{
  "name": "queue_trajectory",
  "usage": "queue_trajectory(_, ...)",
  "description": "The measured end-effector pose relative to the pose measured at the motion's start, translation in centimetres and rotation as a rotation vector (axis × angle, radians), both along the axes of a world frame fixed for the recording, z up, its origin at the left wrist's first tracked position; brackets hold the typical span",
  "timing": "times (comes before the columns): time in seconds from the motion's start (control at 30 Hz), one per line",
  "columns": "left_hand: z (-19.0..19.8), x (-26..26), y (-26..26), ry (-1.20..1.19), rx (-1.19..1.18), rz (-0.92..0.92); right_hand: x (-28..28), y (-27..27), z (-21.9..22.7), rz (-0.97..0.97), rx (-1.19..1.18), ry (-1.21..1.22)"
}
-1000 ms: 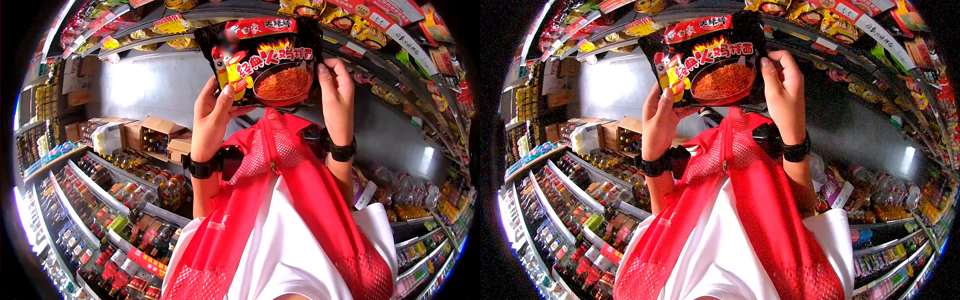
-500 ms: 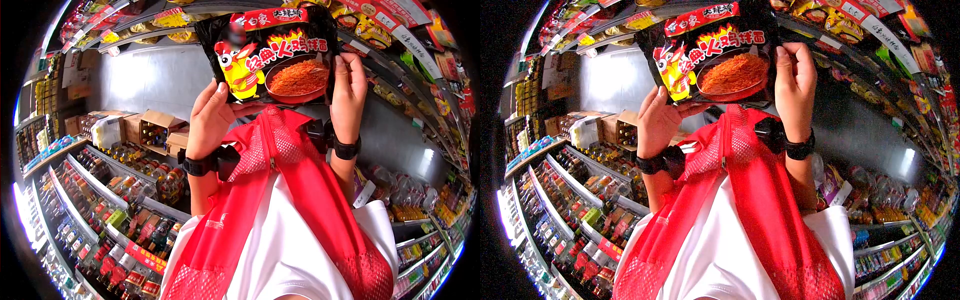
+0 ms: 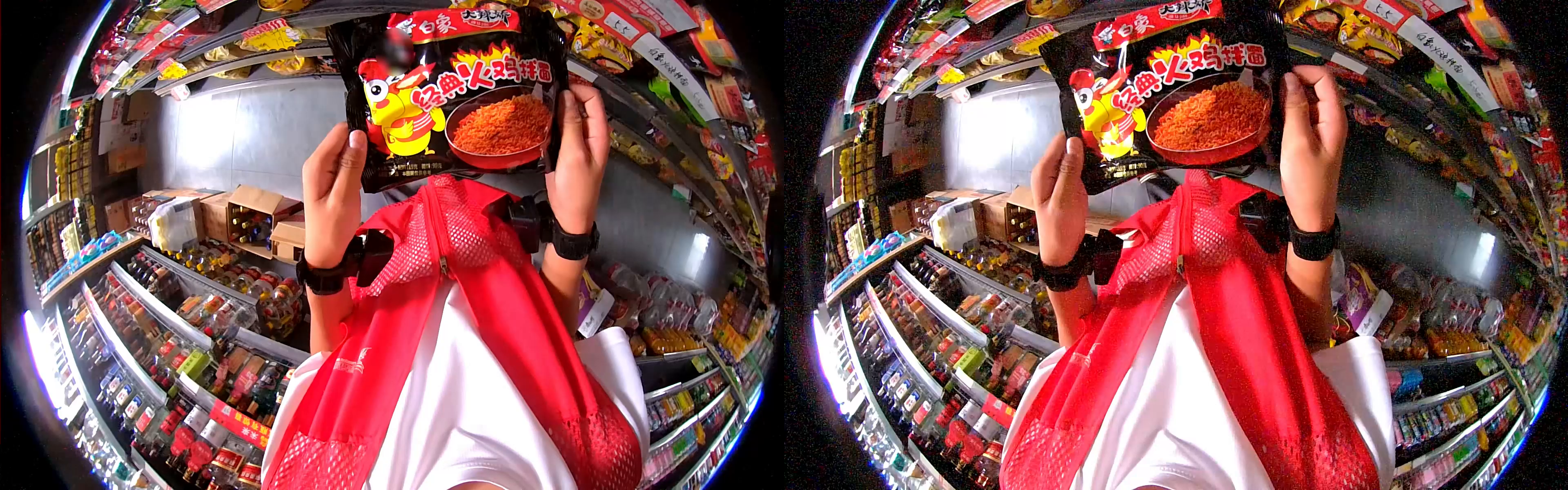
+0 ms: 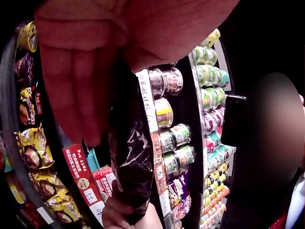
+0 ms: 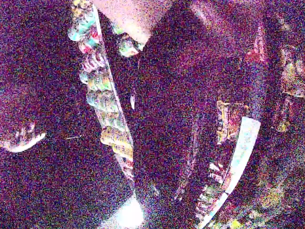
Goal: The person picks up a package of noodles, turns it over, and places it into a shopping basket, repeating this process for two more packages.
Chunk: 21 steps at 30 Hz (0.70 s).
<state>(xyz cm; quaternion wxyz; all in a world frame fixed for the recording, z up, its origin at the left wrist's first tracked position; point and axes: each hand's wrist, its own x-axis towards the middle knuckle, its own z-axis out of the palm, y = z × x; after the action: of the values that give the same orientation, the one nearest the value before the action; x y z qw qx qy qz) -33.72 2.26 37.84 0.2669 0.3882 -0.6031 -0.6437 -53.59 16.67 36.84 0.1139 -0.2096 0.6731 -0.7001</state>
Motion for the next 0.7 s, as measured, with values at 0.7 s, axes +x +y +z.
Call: queue_trajectory(0.7, -1.5, 0.0, 0.0, -0.013, -0.981, -0.027, -0.2, -0.6, -0.3, 0.002, -0.058, -0.022)
